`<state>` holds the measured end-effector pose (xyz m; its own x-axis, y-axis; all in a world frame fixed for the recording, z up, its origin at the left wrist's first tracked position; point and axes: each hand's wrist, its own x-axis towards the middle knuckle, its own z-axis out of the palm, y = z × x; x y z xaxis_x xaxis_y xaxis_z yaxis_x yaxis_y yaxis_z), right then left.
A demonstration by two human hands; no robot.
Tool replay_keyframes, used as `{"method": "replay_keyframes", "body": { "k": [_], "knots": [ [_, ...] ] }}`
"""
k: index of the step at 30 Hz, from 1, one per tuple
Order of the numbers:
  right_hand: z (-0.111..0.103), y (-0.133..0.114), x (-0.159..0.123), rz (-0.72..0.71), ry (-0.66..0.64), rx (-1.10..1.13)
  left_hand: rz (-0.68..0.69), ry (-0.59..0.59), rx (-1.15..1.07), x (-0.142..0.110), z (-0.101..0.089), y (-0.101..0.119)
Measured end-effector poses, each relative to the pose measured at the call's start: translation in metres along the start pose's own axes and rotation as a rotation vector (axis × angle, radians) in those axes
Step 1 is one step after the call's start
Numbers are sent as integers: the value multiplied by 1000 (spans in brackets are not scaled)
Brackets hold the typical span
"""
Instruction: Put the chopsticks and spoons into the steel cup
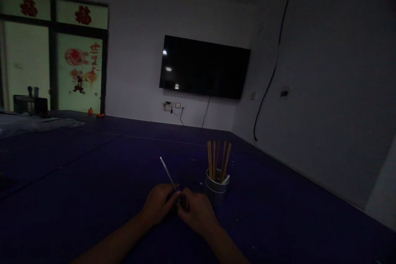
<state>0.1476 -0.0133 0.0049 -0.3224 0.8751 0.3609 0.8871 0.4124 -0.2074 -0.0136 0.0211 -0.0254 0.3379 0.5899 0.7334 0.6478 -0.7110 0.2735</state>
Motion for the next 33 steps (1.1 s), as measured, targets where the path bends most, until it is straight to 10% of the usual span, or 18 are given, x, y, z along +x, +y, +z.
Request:
{"method": "replay_keyframes", "body": {
  "k": [12,33],
  "knots": [
    [3,5,1,-75,59,54,288,173,52,1,-1,4],
    [-1,-2,-10,-238,346,167,273,187,178,0,4,-8]
  ]
}}
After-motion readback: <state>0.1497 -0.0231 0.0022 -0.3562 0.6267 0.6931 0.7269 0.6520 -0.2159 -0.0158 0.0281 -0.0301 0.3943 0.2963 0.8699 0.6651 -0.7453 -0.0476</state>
